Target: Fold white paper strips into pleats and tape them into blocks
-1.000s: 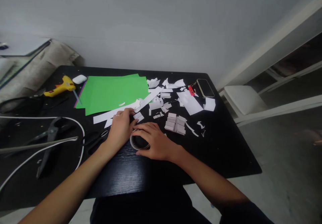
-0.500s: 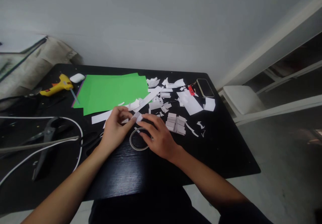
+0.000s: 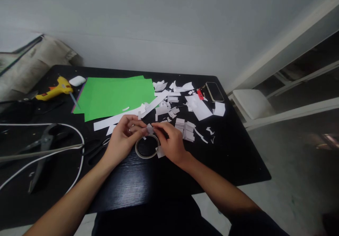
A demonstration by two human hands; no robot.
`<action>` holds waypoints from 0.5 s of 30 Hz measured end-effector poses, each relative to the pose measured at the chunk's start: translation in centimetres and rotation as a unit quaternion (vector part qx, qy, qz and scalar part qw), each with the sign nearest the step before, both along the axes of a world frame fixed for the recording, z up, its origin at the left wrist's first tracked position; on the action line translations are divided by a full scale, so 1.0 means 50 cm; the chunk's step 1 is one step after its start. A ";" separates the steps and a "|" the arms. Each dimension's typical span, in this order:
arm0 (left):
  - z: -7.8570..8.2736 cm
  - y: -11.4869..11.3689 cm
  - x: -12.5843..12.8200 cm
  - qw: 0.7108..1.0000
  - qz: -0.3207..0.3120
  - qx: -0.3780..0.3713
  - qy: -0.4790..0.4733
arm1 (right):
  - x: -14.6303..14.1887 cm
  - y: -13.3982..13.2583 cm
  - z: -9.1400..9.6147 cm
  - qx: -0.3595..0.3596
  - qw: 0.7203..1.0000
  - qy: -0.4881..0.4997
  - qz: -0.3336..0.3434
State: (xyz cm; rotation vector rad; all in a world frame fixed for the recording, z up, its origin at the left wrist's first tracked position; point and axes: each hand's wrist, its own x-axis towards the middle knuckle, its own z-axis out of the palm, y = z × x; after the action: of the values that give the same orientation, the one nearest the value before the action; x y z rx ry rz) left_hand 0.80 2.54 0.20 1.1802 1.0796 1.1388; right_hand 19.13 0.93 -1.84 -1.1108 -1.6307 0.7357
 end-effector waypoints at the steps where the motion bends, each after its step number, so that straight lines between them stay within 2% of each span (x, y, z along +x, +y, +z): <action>1: -0.003 0.000 -0.001 1.000 0.014 0.016 0.018 | -0.002 0.000 0.000 -0.027 0.999 0.025 -0.004; 4: -0.018 0.000 -0.005 0.994 0.042 0.064 0.081 | -0.011 -0.002 -0.004 -0.146 0.980 0.135 0.015; 7: -0.031 0.001 -0.007 0.995 0.013 0.064 0.079 | -0.017 -0.002 -0.009 -0.234 0.944 0.229 0.041; 11: -0.037 -0.001 -0.004 0.997 -0.003 0.058 0.053 | -0.018 0.003 -0.012 -0.278 0.922 0.263 0.052; 15: -0.025 -0.006 -0.005 0.993 0.012 0.075 0.095 | -0.014 0.008 -0.011 -0.306 0.912 0.272 0.036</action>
State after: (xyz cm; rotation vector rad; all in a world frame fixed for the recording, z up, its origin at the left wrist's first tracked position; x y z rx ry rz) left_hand 0.53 2.22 -1.06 1.4193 1.1703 1.1596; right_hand 18.43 1.34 -2.41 -1.1266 -0.9807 1.5236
